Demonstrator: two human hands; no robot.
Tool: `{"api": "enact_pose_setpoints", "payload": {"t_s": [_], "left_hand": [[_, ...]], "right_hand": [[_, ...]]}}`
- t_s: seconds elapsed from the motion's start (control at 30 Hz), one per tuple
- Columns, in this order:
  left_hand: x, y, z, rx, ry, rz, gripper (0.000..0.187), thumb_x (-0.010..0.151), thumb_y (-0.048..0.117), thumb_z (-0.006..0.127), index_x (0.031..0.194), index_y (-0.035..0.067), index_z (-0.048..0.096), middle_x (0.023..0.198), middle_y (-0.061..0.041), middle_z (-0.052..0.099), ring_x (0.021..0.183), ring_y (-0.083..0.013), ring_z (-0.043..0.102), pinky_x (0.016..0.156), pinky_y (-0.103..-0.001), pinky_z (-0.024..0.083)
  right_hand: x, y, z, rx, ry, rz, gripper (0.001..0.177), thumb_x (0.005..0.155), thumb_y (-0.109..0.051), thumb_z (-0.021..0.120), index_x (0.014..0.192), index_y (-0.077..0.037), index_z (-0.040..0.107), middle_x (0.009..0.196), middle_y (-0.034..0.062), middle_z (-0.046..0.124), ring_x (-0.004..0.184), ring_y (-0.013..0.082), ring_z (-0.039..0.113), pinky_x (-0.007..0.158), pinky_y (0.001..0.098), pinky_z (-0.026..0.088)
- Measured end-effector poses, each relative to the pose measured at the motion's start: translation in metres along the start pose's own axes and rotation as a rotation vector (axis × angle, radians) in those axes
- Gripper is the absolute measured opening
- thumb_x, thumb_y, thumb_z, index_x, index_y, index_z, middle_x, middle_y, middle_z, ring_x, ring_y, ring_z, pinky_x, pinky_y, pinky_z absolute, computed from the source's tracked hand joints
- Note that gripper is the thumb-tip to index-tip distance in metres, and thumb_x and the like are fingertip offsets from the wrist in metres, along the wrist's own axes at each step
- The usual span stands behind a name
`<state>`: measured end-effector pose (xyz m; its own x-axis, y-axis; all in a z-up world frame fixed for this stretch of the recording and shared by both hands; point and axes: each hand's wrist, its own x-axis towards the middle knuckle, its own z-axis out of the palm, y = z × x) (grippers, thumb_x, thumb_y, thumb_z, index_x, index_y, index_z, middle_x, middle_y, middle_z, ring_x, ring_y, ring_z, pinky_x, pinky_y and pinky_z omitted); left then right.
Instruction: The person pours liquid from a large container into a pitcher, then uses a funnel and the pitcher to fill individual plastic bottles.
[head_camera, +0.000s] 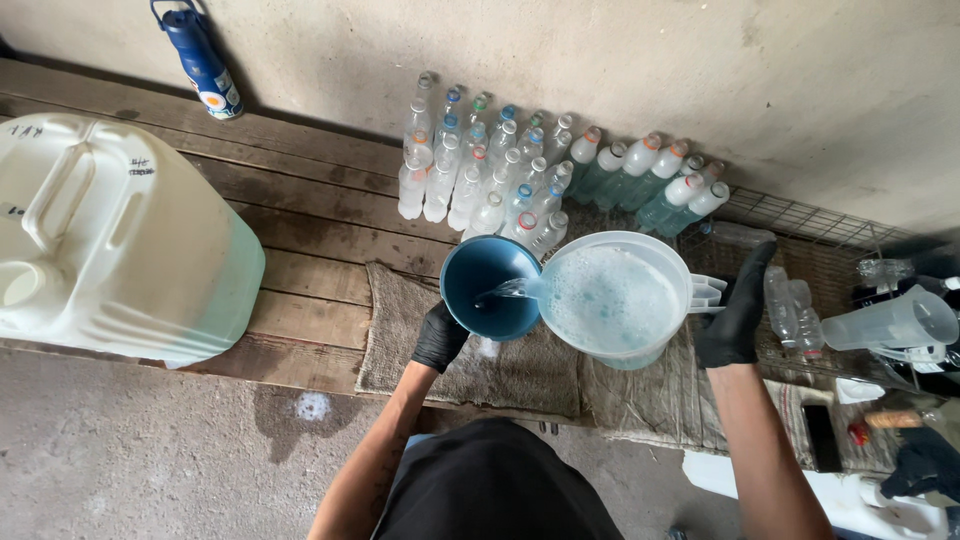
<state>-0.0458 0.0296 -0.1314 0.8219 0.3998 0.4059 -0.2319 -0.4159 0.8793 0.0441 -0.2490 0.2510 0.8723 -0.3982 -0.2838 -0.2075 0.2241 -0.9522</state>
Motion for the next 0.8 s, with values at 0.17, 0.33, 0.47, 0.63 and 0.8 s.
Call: {"api": "enact_pose_setpoints", "payload": {"t_s": [0.17,0.33,0.47,0.63,0.8], "left_hand": [[-0.002,0.000,0.002,-0.013,0.016,0.020,0.016,0.077,0.004,0.077,0.091,0.011,0.081,0.090,-0.013,0.076,0.090,-0.0387,0.073,0.077,-0.046,0.062],[0.001,0.006,0.000,0.018,-0.003,0.002,0.012,0.081,0.008,0.077,0.093,0.009,0.080,0.090,-0.015,0.076,0.091,-0.0388,0.072,0.078,-0.046,0.062],[0.007,0.021,-0.006,-0.024,-0.005,-0.025,0.014,0.080,0.009,0.078,0.094,0.012,0.081,0.091,-0.012,0.077,0.091,-0.0367,0.073,0.079,-0.043,0.062],[0.003,0.008,0.001,0.041,-0.006,-0.089,0.013,0.081,0.011,0.077,0.093,0.009,0.079,0.090,-0.015,0.076,0.092,-0.0385,0.072,0.079,-0.048,0.062],[-0.001,-0.001,0.005,0.054,0.014,-0.010,0.012,0.081,0.011,0.078,0.093,0.010,0.079,0.089,-0.014,0.076,0.090,-0.0383,0.073,0.077,-0.046,0.062]], "right_hand": [[-0.021,-0.004,0.010,-0.061,-0.003,0.001,0.059,0.072,-0.086,0.066,0.090,-0.030,0.069,0.084,-0.0100,0.070,0.070,0.0003,0.072,0.068,0.0139,0.064],[-0.019,-0.016,0.013,-0.064,0.014,-0.002,0.059,0.074,-0.083,0.070,0.093,-0.028,0.072,0.083,-0.0088,0.071,0.068,0.0002,0.073,0.066,0.0117,0.063],[-0.017,-0.010,0.011,-0.078,0.029,-0.003,0.062,0.071,-0.087,0.070,0.093,-0.028,0.070,0.084,-0.0076,0.071,0.069,0.0016,0.073,0.071,0.0143,0.065],[0.007,-0.009,0.000,-0.090,-0.001,0.010,0.063,0.073,-0.086,0.072,0.087,-0.025,0.070,0.079,-0.0054,0.070,0.066,0.0029,0.073,0.067,0.0152,0.065],[-0.014,-0.015,0.005,-0.071,0.012,-0.001,0.054,0.079,-0.077,0.074,0.089,-0.024,0.069,0.078,-0.0053,0.068,0.065,0.0021,0.071,0.065,0.0131,0.063]]}}
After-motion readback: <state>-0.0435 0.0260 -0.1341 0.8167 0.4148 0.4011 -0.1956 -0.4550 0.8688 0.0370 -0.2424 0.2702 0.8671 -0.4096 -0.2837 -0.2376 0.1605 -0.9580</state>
